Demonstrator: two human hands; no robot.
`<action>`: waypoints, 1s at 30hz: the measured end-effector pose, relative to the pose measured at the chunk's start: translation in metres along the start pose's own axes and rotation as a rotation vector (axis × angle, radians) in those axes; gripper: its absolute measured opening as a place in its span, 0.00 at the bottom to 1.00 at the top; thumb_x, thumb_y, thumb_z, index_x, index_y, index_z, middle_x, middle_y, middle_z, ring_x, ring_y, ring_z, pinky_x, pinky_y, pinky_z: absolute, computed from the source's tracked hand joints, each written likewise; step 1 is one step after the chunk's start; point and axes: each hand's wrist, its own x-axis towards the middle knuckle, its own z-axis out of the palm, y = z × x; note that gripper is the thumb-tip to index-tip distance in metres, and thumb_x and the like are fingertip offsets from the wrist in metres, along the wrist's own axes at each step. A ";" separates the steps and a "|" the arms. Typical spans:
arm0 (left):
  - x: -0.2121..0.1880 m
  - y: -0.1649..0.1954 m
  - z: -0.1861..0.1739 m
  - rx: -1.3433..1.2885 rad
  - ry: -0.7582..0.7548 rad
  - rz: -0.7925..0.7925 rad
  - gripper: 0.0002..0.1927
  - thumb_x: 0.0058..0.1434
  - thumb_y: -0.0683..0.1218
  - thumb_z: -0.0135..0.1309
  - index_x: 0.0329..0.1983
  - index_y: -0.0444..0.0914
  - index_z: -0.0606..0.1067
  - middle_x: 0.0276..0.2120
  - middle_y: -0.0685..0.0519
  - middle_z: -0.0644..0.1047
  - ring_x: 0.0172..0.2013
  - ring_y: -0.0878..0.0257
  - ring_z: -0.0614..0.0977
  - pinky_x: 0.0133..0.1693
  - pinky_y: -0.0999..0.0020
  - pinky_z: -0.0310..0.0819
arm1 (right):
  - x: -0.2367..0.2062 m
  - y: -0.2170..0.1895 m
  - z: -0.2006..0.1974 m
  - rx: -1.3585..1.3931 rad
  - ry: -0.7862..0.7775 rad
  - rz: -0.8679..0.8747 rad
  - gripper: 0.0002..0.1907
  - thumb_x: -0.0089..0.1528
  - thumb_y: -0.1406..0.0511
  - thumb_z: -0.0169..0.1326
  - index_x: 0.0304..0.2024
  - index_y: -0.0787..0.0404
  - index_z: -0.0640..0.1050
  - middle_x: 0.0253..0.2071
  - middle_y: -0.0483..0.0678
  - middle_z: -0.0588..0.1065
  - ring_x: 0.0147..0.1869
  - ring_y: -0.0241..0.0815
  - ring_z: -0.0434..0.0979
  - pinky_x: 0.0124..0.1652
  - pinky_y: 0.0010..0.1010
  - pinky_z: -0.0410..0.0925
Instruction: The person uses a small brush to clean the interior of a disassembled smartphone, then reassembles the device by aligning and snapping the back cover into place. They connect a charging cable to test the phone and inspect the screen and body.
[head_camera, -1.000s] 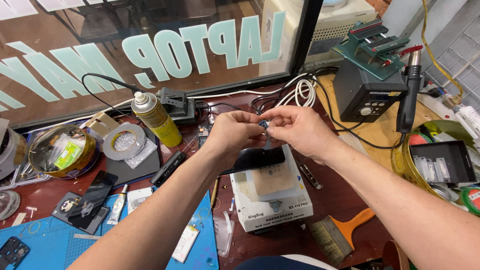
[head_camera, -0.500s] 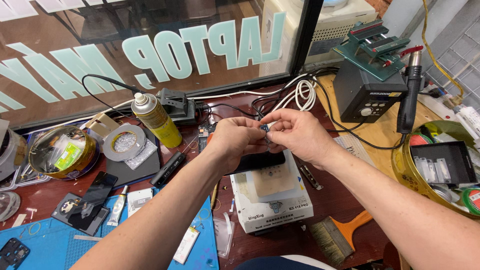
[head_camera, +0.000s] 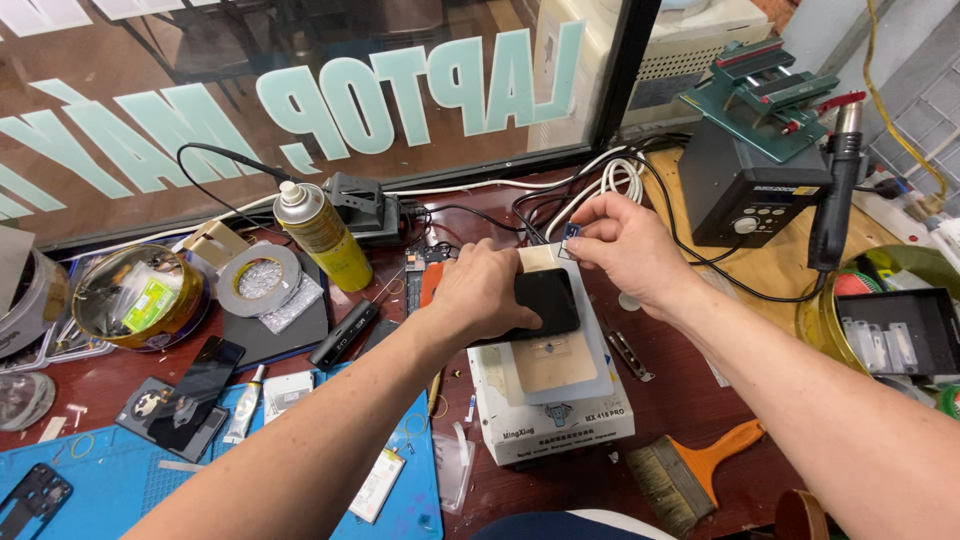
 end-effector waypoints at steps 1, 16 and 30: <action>-0.001 0.003 -0.002 -0.009 0.027 0.007 0.34 0.40 0.56 0.74 0.45 0.36 0.75 0.47 0.41 0.75 0.53 0.43 0.74 0.54 0.49 0.69 | -0.001 0.000 0.000 0.007 0.000 -0.008 0.13 0.61 0.73 0.59 0.48 0.63 0.74 0.34 0.47 0.80 0.36 0.32 0.78 0.37 0.23 0.71; -0.041 0.028 0.006 -0.105 0.348 0.138 0.25 0.43 0.41 0.68 0.42 0.35 0.69 0.42 0.42 0.75 0.47 0.43 0.77 0.42 0.47 0.72 | -0.025 -0.016 -0.006 0.002 -0.158 0.051 0.11 0.62 0.71 0.58 0.47 0.60 0.75 0.35 0.46 0.80 0.39 0.31 0.78 0.36 0.22 0.70; -0.039 0.030 0.006 -0.133 0.267 0.065 0.17 0.51 0.42 0.63 0.36 0.36 0.66 0.28 0.43 0.80 0.35 0.42 0.82 0.40 0.46 0.69 | -0.034 -0.024 -0.007 -0.404 -0.162 -0.154 0.09 0.60 0.68 0.59 0.43 0.59 0.76 0.33 0.43 0.82 0.38 0.30 0.80 0.41 0.25 0.73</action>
